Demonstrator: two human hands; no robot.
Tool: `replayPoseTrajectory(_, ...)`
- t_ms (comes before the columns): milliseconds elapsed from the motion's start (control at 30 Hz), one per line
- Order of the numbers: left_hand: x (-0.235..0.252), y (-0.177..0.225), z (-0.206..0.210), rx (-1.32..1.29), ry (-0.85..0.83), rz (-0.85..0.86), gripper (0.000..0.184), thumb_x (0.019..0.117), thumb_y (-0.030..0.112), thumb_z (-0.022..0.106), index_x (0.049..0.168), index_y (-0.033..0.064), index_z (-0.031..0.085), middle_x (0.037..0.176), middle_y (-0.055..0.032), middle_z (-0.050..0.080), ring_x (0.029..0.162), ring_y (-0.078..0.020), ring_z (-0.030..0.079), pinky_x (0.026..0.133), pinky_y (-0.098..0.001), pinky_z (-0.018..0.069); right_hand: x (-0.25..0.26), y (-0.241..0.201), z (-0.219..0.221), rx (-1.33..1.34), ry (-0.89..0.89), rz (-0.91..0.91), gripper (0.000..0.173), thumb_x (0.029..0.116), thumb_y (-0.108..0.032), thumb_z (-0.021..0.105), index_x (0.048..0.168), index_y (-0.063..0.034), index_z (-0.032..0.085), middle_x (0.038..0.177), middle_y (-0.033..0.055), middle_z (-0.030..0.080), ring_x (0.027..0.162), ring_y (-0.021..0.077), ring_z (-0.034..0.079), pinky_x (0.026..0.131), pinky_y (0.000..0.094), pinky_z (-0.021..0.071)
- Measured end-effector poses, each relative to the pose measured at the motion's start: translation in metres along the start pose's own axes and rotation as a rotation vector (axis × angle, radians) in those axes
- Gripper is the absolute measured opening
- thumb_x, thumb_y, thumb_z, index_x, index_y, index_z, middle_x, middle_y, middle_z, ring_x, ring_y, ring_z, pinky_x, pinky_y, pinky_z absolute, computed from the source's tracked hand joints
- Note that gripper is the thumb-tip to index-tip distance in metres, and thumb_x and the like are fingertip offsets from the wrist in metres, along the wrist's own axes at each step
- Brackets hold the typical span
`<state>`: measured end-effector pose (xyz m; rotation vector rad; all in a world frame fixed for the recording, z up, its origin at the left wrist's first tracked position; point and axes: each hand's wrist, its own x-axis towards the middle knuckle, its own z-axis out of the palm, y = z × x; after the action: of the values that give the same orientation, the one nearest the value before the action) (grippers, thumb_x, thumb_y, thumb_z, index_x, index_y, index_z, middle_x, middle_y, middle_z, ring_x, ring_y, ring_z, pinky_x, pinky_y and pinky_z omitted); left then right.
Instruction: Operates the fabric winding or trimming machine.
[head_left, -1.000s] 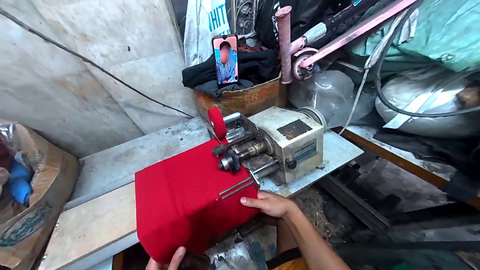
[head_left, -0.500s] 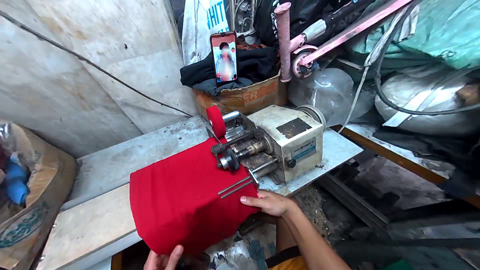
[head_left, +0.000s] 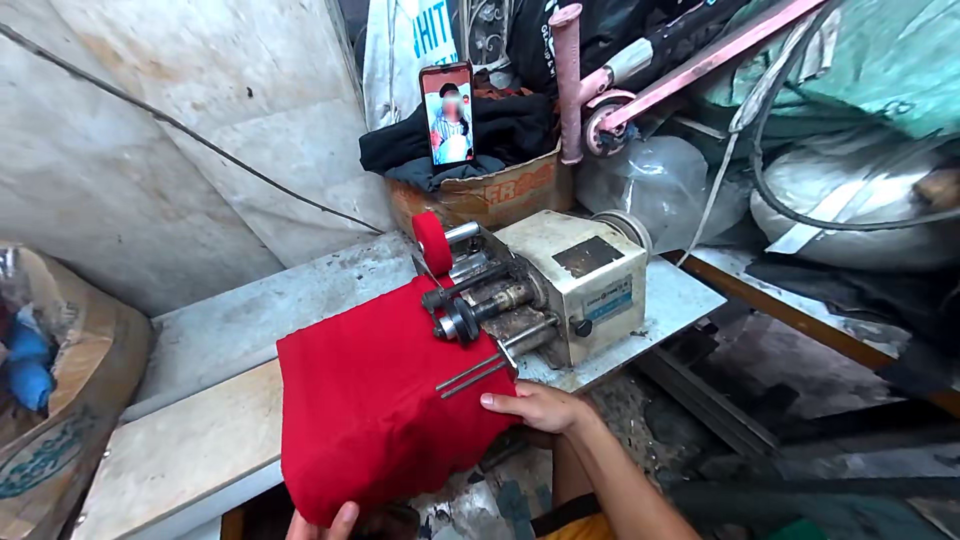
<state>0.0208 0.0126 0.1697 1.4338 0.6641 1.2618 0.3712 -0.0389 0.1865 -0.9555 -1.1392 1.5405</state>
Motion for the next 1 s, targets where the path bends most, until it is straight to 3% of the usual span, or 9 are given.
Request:
replayPoseTrajectory(67,0.0029,-0.0012,-0.0030,-0.070,0.023,0.018,0.036,0.0951,0.023,0.072,0.129,0.0263,0.063,0.117,0.0081,0.074,0.108,-0.0056,0.069,0.097,-0.0290,0.0576,-0.0012,-0.0009,0.0007,-0.003,0.007,0.007,0.024,0.1063,-0.026,0.054,0.121,-0.0113,0.065,0.109,-0.0058,0.075,0.104,0.0035,0.069,0.098,0.0278,0.0564)
replayPoseTrajectory(133,0.0034,-0.0022,-0.0009,-0.004,0.071,0.005,0.034,0.0933,0.019,0.074,0.125,0.0236,0.064,0.113,0.0089,0.075,0.104,-0.0056,0.071,0.094,-0.0276,0.0590,-0.0018,-0.0013,0.0015,-0.007,0.010,0.017,0.024,0.1060,-0.026,0.054,0.121,-0.0111,0.065,0.109,-0.0060,0.075,0.104,0.0032,0.069,0.098,0.0274,0.0563)
replayPoseTrajectory(300,0.0066,-0.0004,0.0010,-0.143,0.131,0.046,0.033,0.0958,0.023,0.071,0.128,0.0244,0.063,0.117,0.0069,0.073,0.108,-0.0068,0.069,0.097,-0.0308,0.0579,0.0001,0.0003,0.0001,-0.006,-0.011,0.001,0.025,0.1066,-0.027,0.053,0.122,-0.0110,0.065,0.110,-0.0055,0.075,0.105,0.0038,0.069,0.099,0.0287,0.0562)
replayPoseTrajectory(400,0.0079,-0.0022,0.0060,-0.023,0.153,0.030,0.030,0.0929,0.019,0.074,0.121,0.0229,0.065,0.110,0.0091,0.076,0.102,-0.0055,0.071,0.093,-0.0281,0.0595,0.0008,0.0001,0.0005,-0.009,-0.011,-0.003,0.025,0.1064,-0.027,0.053,0.122,-0.0111,0.065,0.110,-0.0058,0.074,0.105,0.0035,0.069,0.099,0.0284,0.0560)
replayPoseTrajectory(500,0.0061,-0.0022,0.0047,-0.078,0.121,0.041,0.032,0.0944,0.024,0.073,0.125,0.0257,0.065,0.114,0.0083,0.075,0.105,-0.0061,0.070,0.095,-0.0294,0.0589,-0.0014,-0.0020,0.0013,-0.018,-0.003,0.008,0.024,0.1066,-0.027,0.053,0.120,-0.0114,0.065,0.108,-0.0065,0.075,0.104,0.0027,0.069,0.098,0.0273,0.0562)
replayPoseTrajectory(633,0.0076,-0.0044,0.0061,0.025,0.159,0.008,0.031,0.0932,0.013,0.072,0.122,0.0185,0.062,0.108,0.0100,0.076,0.102,-0.0049,0.071,0.093,-0.0284,0.0597,-0.0005,-0.0019,0.0015,-0.039,0.008,0.016,0.024,0.1061,-0.027,0.054,0.121,-0.0117,0.065,0.109,-0.0069,0.075,0.105,0.0024,0.069,0.098,0.0275,0.0560)
replayPoseTrajectory(800,0.0076,0.0004,-0.0009,-0.188,0.137,0.016,0.037,0.0954,0.021,0.071,0.130,0.0229,0.060,0.117,0.0056,0.073,0.109,-0.0083,0.069,0.098,-0.0327,0.0577,0.0009,-0.0005,0.0005,-0.061,-0.005,0.016,0.027,0.1061,-0.029,0.055,0.122,-0.0105,0.065,0.109,-0.0054,0.075,0.105,0.0031,0.069,0.099,0.0284,0.0560)
replayPoseTrajectory(900,0.0043,0.0008,0.0035,-0.002,0.131,-0.034,0.033,0.0898,0.018,0.078,0.120,0.0235,0.066,0.108,0.0100,0.076,0.101,-0.0053,0.072,0.093,-0.0291,0.0600,0.0014,-0.0009,0.0002,-0.073,-0.003,0.016,0.025,0.1059,-0.029,0.055,0.120,-0.0112,0.066,0.108,-0.0066,0.075,0.104,0.0019,0.069,0.098,0.0271,0.0558)
replayPoseTrajectory(1000,0.0026,0.0027,-0.0026,-0.128,0.092,0.010,0.030,0.0924,0.025,0.075,0.122,0.0270,0.069,0.112,0.0074,0.076,0.105,-0.0052,0.070,0.095,-0.0298,0.0585,0.0008,-0.0004,-0.0007,-0.064,-0.005,0.017,0.026,0.1059,-0.030,0.055,0.121,-0.0117,0.065,0.108,-0.0064,0.075,0.104,0.0022,0.069,0.098,0.0273,0.0560)
